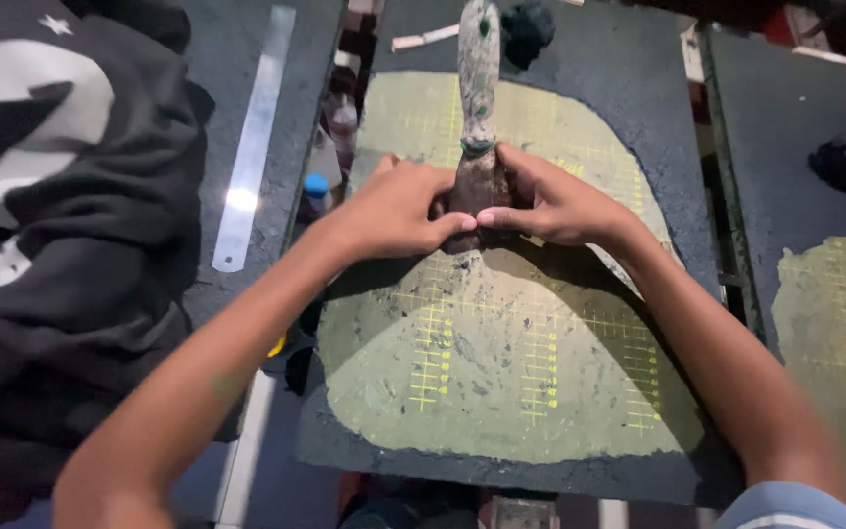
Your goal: Using a metal scraper to remove dried ink and adhesive residue from a screen printing frame
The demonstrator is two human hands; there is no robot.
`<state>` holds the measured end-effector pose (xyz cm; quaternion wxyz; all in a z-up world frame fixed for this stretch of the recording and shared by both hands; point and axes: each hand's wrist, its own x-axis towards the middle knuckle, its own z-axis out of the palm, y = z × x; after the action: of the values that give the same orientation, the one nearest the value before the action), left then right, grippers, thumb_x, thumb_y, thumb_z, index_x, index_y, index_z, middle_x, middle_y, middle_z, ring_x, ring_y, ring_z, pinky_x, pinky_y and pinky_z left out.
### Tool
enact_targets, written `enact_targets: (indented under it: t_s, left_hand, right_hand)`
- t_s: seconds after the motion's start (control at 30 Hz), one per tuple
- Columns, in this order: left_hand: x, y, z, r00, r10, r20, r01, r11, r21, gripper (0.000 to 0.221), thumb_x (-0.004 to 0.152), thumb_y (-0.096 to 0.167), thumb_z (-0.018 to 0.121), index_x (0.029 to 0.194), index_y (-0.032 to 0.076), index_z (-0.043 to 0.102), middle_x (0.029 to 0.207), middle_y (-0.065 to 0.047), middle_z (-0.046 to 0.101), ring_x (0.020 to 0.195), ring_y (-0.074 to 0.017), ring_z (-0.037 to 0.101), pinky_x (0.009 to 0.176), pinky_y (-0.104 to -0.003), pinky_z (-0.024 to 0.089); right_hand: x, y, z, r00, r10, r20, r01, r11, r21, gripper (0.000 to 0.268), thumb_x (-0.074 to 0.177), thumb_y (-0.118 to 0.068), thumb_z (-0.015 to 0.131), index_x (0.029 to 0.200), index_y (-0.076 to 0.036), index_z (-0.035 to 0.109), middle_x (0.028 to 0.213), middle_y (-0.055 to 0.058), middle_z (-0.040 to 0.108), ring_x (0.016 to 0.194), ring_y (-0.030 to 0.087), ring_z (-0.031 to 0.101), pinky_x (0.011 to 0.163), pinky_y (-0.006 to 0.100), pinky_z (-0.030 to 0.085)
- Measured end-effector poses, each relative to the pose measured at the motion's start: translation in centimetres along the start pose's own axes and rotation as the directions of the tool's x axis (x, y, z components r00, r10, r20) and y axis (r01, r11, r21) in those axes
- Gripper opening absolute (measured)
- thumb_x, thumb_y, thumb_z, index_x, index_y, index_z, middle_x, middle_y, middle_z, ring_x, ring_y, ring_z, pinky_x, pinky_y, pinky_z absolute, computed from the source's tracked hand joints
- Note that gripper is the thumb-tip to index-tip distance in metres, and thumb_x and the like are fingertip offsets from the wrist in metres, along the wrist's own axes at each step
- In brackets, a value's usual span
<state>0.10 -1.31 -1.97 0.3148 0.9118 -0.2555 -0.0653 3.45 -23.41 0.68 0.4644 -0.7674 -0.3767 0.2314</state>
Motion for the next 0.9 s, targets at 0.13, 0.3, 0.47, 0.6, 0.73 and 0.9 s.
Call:
enact_targets:
  t_s: [0.13,0.3,0.47,0.6,0.73,0.9]
  left_hand:
    - [-0.3,0.9,-1.0,0.999,0.02,-0.049,-0.024,0.996,-0.087,0.025,0.096,0.035,0.065,0.09,0.011,0.069,0.077,-0.007,0.073,0.08,-0.0316,0.069,0.1,-0.051,0.033]
    - [0.0,-0.6,-0.2,0.996,0.032,-0.083,-0.036,0.998,-0.049,0.024,0.097,0.034,0.062,0.092,0.012,0.069,0.08,-0.007,0.073,0.083,-0.0334,0.069,0.1,-0.05,0.032]
    - [0.4,-2.0,1.3,0.978,0.12,-0.168,-0.114,0.993,0.042,0.021,0.1,0.03,0.062,0.094,0.01,0.067,0.079,-0.008,0.07,0.086,-0.035,0.066,0.097,-0.054,0.034]
    - [0.8,-2.4,2.1,0.955,0.188,-0.23,-0.171,0.981,0.092,0.023,0.1,0.033,0.064,0.095,0.01,0.064,0.079,-0.008,0.068,0.091,-0.0347,0.062,0.093,-0.052,0.037]
    - [0.4,-1.2,2.3,0.95,0.191,-0.248,-0.178,0.981,0.075,0.025,0.102,0.032,0.061,0.092,0.01,0.062,0.072,-0.007,0.06,0.085,-0.0313,0.058,0.086,-0.045,0.034]
    - [0.7,-1.3,2.9,0.955,0.18,-0.237,-0.165,0.983,0.084,0.026,0.1,0.038,0.062,0.091,0.013,0.062,0.073,-0.009,0.062,0.087,-0.0335,0.059,0.084,-0.045,0.034]
  right_hand:
    - [0.5,0.5,-0.4,0.999,-0.037,-0.034,0.039,0.998,0.044,0.028,0.095,-0.014,0.076,0.106,-0.004,0.052,0.083,0.003,0.058,0.079,0.015,0.06,0.07,0.03,0.051]
    - [-0.3,0.0,0.4,0.996,-0.043,-0.083,0.043,0.999,-0.003,0.025,0.1,-0.015,0.071,0.103,-0.005,0.049,0.074,0.003,0.046,0.072,0.013,0.053,0.061,0.026,0.041]
    - [-2.2,1.1,2.6,0.93,0.009,-0.367,-0.101,0.968,-0.231,0.032,0.098,-0.014,0.076,0.113,-0.003,0.051,0.071,0.012,0.052,0.066,0.024,0.056,0.06,0.035,0.044]
    - [-2.7,0.4,2.9,0.878,0.038,-0.477,-0.183,0.947,-0.263,0.03,0.098,-0.017,0.078,0.112,-0.006,0.054,0.068,0.009,0.054,0.062,0.022,0.053,0.057,0.031,0.043]
    - [-3.2,1.3,2.6,0.899,0.055,-0.434,-0.129,0.981,-0.143,0.028,0.098,-0.013,0.077,0.109,-0.005,0.052,0.067,0.005,0.054,0.064,0.018,0.053,0.056,0.028,0.04]
    - [-3.7,2.8,2.5,0.901,0.114,-0.418,-0.191,0.971,-0.145,0.029,0.099,-0.013,0.072,0.11,-0.004,0.047,0.078,0.014,0.054,0.077,0.026,0.056,0.068,0.04,0.048]
